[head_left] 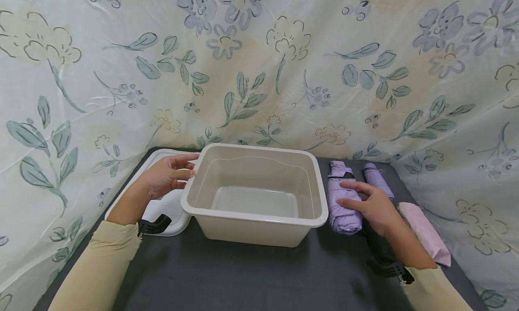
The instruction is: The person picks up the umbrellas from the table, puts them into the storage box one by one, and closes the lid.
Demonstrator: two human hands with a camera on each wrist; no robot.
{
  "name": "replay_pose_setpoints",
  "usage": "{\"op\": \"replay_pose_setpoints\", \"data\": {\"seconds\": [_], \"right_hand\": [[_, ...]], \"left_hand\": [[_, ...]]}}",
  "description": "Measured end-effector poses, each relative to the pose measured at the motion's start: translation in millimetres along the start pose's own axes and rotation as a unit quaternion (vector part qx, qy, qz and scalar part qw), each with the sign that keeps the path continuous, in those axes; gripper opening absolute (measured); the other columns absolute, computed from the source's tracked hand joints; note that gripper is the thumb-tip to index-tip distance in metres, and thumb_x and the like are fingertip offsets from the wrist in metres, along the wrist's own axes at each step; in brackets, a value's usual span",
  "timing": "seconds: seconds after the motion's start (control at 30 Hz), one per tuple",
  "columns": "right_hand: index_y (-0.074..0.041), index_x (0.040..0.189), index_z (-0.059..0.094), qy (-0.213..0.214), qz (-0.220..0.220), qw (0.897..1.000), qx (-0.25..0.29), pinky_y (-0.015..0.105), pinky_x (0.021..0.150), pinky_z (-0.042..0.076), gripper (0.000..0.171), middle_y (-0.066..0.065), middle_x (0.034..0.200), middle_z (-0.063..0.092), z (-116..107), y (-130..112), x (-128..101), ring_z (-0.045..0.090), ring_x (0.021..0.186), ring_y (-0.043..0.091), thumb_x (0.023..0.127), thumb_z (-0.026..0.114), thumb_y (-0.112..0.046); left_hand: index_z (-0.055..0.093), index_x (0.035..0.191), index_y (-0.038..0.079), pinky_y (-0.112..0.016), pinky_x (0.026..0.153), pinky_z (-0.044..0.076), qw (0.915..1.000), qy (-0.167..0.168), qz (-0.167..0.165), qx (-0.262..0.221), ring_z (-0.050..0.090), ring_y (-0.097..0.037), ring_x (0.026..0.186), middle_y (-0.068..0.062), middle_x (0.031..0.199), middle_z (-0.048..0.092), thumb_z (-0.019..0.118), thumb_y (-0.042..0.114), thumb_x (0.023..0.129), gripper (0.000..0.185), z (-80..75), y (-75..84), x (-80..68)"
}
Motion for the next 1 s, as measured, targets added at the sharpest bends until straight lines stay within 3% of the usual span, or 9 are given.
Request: {"op": "replay_pose_setpoints", "data": {"seconds": [0.2,0.33,0.6,0.83,1.0], "right_hand": [[-0.003,0.146,0.054,0.01,-0.024,1.0,0.007,0.019,0.079,0.056,0.067,0.015,0.153,0.044,-4.9,-15.5,0.4,0.053,0.116,0.011,0.089,0.082,-0.024],[-0.005,0.145,0.056,0.016,-0.047,0.999,-0.001,0.021,0.078,0.059,0.065,0.014,0.151,0.046,-8.3,-29.4,-0.9,0.057,0.105,0.003,0.089,0.081,-0.025],[-0.006,0.144,0.057,0.004,-0.06,0.998,0.016,0.023,0.077,0.059,0.062,-0.008,0.129,0.055,-10.6,-52.9,-2.0,0.059,0.099,0.008,0.089,0.081,-0.022],[-0.014,0.151,0.051,-0.029,-0.02,0.999,0.04,0.032,0.079,0.063,0.068,0.011,0.138,0.049,-11.4,-70.3,-1.1,0.064,0.097,0.015,0.09,0.08,-0.025],[-0.016,0.152,0.05,-0.044,-0.011,0.998,0.054,0.034,0.079,0.063,0.069,0.011,0.138,0.049,-11.4,-82.2,3.9,0.065,0.099,0.016,0.09,0.08,-0.021]], "left_hand": [[0.037,0.158,0.006,-0.03,0.085,0.06,1.0,-0.001,0.001,0.005,0.067,-0.01,0.102,-0.002,0.121,0.061,0.068,0.013,0.098,0.068,-1.0,-0.8,-0.3],[0.037,0.158,0.007,-0.029,0.085,0.06,1.0,0.001,-0.001,0.008,0.067,-0.01,0.101,-0.003,0.122,0.06,0.069,0.014,0.098,0.068,-1.9,-1.0,-0.1],[0.037,0.158,0.008,-0.029,0.085,0.06,0.9999,-0.001,-0.003,0.014,0.066,-0.01,0.102,-0.003,0.122,0.061,0.069,0.015,0.098,0.069,-1.0,0.9,0.6],[0.037,0.158,0.007,-0.029,0.085,0.06,1.0,-0.002,-0.004,0.008,0.066,-0.01,0.101,-0.002,0.121,0.061,0.069,0.014,0.098,0.068,-0.7,0.4,0.3],[0.037,0.158,0.007,-0.029,0.085,0.06,1.0,-0.001,-0.004,0.005,0.066,-0.011,0.101,-0.002,0.122,0.061,0.07,0.015,0.098,0.069,-0.1,-0.5,-0.8]]}}
Point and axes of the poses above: each hand's wrist, its own x-axis towards the middle knuckle, its own z-axis out of the palm, y = z × x, the point moved 9 cm from there along x, towards the middle knuckle
